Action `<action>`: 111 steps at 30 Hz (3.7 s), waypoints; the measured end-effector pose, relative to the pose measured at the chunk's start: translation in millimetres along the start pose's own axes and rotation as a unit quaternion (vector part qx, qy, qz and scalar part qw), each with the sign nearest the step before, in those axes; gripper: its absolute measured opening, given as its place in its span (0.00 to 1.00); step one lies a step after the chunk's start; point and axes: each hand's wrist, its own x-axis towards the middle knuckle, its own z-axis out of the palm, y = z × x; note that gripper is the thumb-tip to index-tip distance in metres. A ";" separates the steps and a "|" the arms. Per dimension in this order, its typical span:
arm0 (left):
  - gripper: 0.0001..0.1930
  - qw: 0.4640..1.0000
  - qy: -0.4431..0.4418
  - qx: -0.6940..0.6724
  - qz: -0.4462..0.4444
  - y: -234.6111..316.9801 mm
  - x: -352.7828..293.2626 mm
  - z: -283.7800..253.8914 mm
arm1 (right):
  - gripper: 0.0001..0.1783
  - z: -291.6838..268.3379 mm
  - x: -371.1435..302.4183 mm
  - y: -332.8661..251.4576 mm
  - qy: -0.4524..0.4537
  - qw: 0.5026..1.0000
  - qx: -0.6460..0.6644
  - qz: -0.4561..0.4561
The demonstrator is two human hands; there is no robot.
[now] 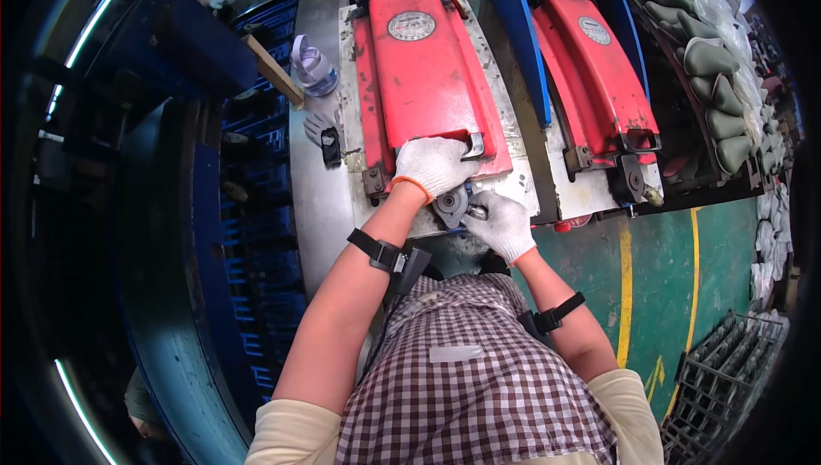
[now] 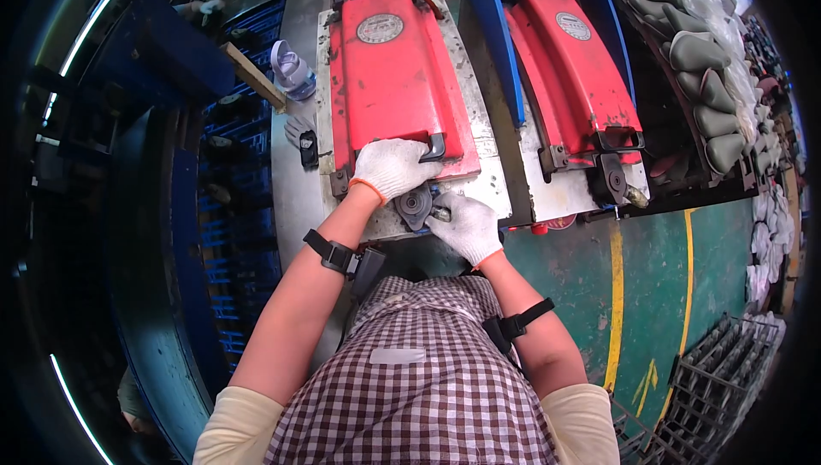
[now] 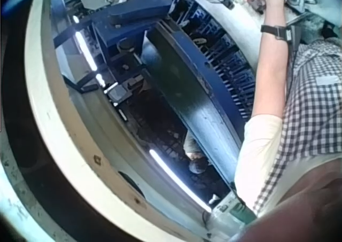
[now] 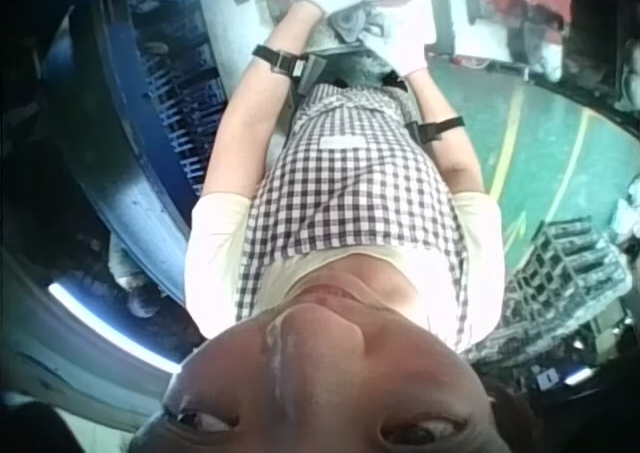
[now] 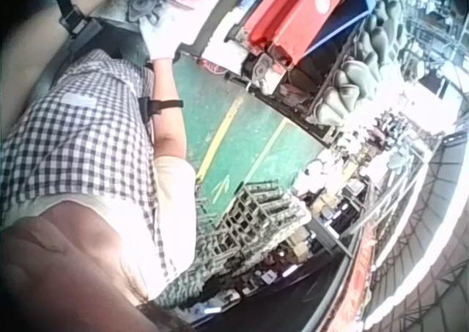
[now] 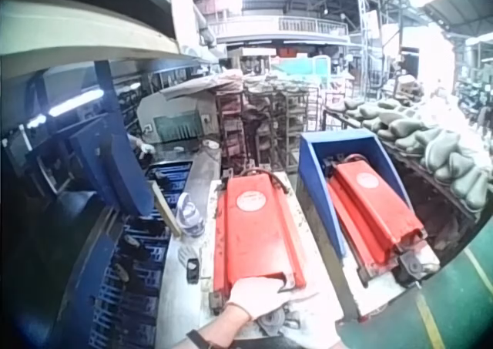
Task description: Attaching and pressing soles onto leather shoes using a dedicated machine.
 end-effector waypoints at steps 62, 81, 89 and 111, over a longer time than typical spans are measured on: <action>0.16 0.927 0.178 -0.004 0.331 301.7 168.9 39.8 | 0.16 -218.1 -78.9 190.3 0.188 0.958 -0.105 0.190; 0.19 0.807 0.370 -0.097 0.450 292.6 225.6 -181.7 | 0.36 -213.8 172.6 247.1 0.180 0.944 -0.230 0.153; 0.35 0.809 0.282 -0.460 0.232 208.8 164.8 -88.0 | 0.34 -267.2 132.5 251.0 0.150 0.947 0.231 0.166; 0.19 0.509 0.300 -0.806 0.015 46.2 -26.5 20.4 | 0.47 -143.6 0.7 85.4 -0.277 0.681 0.664 0.137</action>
